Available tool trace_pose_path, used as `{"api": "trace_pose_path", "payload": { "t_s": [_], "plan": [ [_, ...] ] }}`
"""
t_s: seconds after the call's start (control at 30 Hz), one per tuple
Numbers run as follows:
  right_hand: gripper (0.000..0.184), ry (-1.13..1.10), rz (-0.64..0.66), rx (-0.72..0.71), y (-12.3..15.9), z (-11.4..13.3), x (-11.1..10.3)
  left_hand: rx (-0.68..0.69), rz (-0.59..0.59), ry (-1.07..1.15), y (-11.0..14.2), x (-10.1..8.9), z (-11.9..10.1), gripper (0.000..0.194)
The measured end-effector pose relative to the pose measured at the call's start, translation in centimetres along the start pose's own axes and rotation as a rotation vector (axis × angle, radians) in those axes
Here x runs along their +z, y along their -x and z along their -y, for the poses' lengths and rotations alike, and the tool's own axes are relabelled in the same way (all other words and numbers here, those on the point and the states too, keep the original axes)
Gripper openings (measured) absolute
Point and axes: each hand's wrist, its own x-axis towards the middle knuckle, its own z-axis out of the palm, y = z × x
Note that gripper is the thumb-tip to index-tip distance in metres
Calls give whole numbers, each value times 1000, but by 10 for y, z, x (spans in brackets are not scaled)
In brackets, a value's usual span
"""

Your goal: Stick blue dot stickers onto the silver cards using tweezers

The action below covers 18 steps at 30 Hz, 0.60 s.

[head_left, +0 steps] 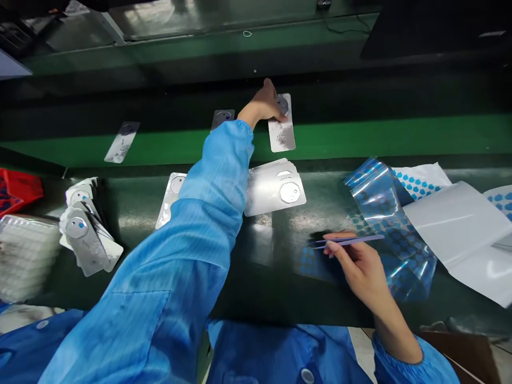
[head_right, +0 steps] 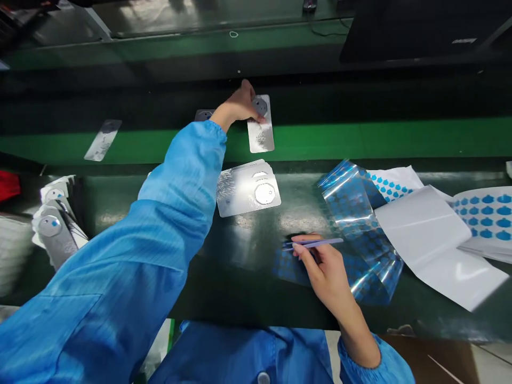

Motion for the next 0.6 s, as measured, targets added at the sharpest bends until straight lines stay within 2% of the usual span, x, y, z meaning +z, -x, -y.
{"api": "trace_pose_path", "payload": {
  "t_s": [0.07, 0.13, 0.2, 0.3, 0.33, 0.4, 0.47, 0.53, 0.6],
  "plan": [
    [46, 5, 44, 16, 1, -2, 6, 17, -33, 155, 12, -12, -17, 67],
    [49, 35, 48, 6, 1, -4, 11, 97, -70, 272, 38, -24, -37, 55],
    [50, 75, 19, -18, 1, -6, 15, 137, -96, 482, 78, -34, -57, 47],
    [50, 110, -10, -31, 1, -8, 17, 33, -84, 849, 155, -43, -82, 17],
    [51, 113, -8, -30, 0, -9, 17, -14, -40, 939, 181, -42, -89, 17],
    [52, 107, -4, -19, 0, -10, 16, -131, 101, 1079, 230, -35, -98, 29],
    [53, 73, 0, 8, 0, -9, 15, -264, 192, 1163, 270, -21, -101, 52],
    [50, 4, -9, 45, -1, -6, 14, -369, 269, 1217, 298, -3, -99, 73],
    [45, -88, -43, 65, -2, -1, 12, -417, 333, 1270, 319, 16, -95, 90]
  ]
}}
